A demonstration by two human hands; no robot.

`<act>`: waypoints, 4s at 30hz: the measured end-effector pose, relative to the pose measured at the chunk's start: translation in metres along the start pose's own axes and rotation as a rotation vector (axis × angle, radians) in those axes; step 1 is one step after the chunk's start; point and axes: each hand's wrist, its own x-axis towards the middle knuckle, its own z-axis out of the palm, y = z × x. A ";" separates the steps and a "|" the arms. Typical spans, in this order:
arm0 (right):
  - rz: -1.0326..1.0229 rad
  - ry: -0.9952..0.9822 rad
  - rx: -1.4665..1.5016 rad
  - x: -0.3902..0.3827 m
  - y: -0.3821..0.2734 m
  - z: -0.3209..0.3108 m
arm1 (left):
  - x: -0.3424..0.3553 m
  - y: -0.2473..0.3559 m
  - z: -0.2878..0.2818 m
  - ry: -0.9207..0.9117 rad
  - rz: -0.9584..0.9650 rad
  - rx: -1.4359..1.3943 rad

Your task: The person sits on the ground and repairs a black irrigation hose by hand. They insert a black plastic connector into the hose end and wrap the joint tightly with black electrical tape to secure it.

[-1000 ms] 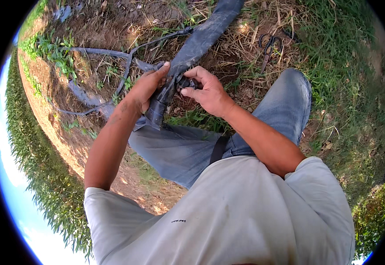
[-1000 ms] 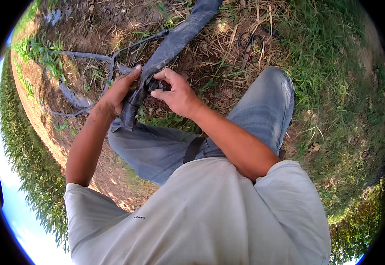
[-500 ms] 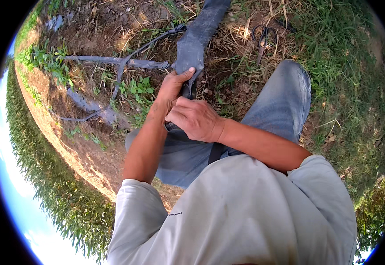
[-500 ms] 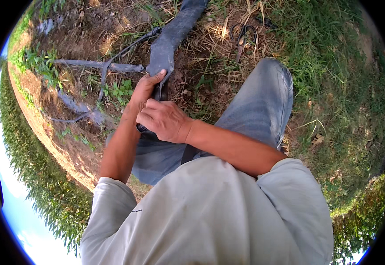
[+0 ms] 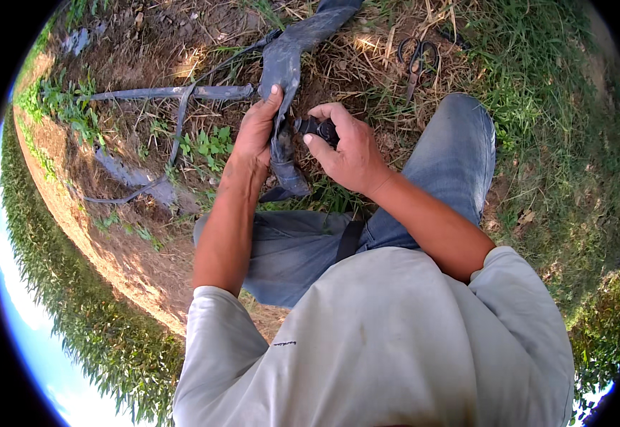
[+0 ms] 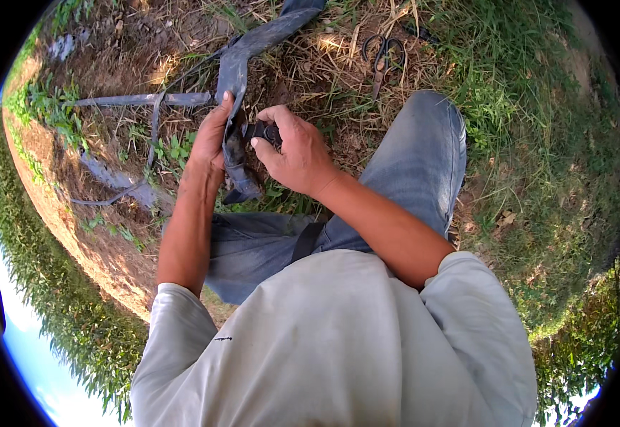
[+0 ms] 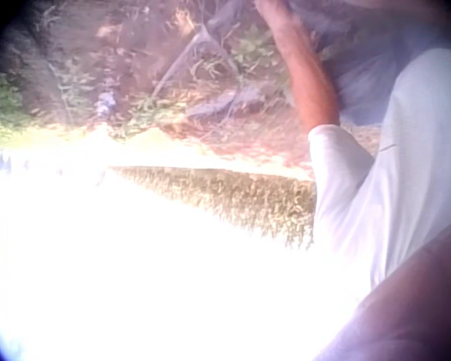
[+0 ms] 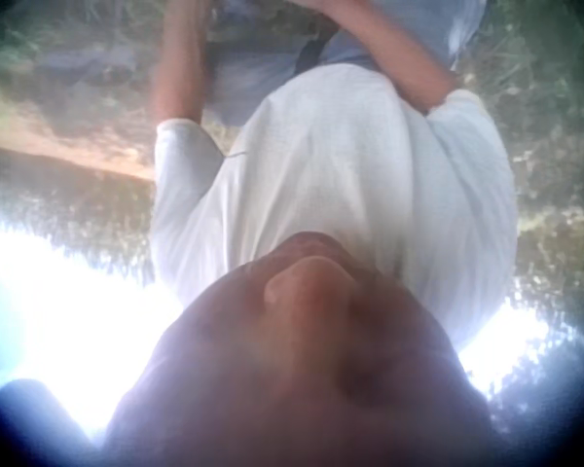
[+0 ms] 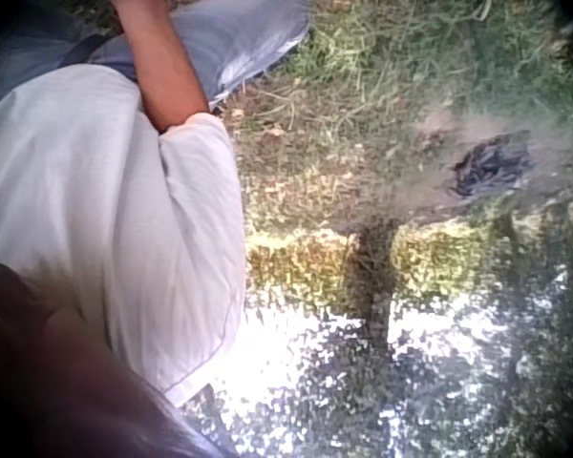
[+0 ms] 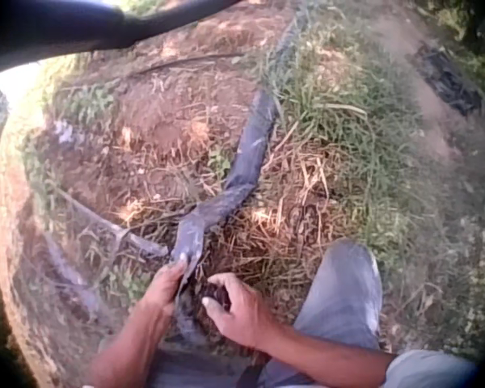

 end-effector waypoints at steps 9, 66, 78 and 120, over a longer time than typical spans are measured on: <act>0.019 0.081 0.106 0.001 0.002 0.010 | 0.016 -0.012 -0.004 0.026 0.104 0.087; -0.318 -0.440 -0.113 0.059 0.033 -0.001 | -0.001 -0.013 0.009 0.441 0.167 0.506; -0.416 -0.366 -0.340 0.061 0.029 -0.003 | 0.001 -0.009 -0.009 0.279 0.042 0.240; -0.229 0.026 -0.075 0.048 0.014 0.028 | 0.027 0.003 -0.033 -0.084 -0.058 -0.155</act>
